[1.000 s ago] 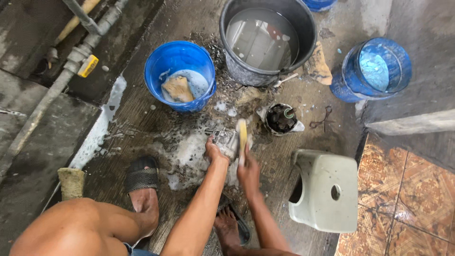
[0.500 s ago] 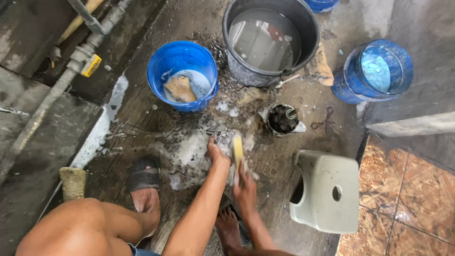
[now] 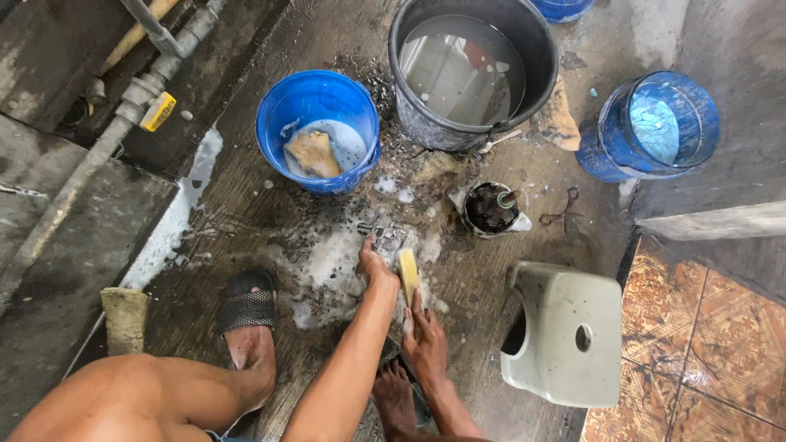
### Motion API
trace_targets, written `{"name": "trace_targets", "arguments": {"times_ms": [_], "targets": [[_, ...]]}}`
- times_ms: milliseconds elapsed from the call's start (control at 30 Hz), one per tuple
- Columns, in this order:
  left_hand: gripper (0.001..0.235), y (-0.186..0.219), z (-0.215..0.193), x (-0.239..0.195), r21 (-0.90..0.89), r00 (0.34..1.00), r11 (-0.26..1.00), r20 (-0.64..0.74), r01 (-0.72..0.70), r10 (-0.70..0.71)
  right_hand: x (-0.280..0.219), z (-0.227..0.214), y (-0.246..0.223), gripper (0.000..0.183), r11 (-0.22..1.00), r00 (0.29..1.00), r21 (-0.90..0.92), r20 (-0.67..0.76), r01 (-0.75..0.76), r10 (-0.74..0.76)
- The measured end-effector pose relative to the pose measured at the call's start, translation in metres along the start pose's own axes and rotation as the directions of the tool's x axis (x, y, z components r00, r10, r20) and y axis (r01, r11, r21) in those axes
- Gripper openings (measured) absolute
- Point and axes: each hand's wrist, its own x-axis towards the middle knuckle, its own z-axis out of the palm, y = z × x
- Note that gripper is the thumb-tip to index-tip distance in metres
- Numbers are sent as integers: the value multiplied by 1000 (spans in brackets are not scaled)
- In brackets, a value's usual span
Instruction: The person scrubs a small metal part with a brush and soapy water, repeatedly dipping the part into a blue bucket to rinse it. The person continues scrubbing and rinsing the same part throughout the clip.
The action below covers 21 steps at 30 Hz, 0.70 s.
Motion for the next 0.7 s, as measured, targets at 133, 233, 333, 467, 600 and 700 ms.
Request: {"name": "trace_targets", "arguments": {"times_ms": [133, 233, 333, 467, 600, 700], "targets": [[76, 34, -2, -79, -70, 992, 995, 105, 72, -65, 55, -6, -9, 48, 986, 991, -152, -102, 71, -87], [78, 35, 12, -80, -121, 985, 986, 146, 111, -92, 90, -6, -19, 37, 999, 998, 49, -53, -22, 25], [72, 38, 25, -90, -188, 972, 976, 227, 111, -67, 79, -11, -31, 41, 961, 981, 197, 40, -193, 189], [63, 38, 8, -54, -24, 977, 995, 191, 99, -93, 38, -4, -37, 50, 930, 959, 244, 135, -275, 249], [40, 18, 2, -45, -57, 959, 998, 283, 7, 10, 31, -6, -14, 55, 953, 946, 74, 162, -294, 279], [44, 14, -17, -64, 40, 940, 999, 342, -27, 12, 38, -1, -7, 55, 891, 915, 209, 103, -402, 389]]}}
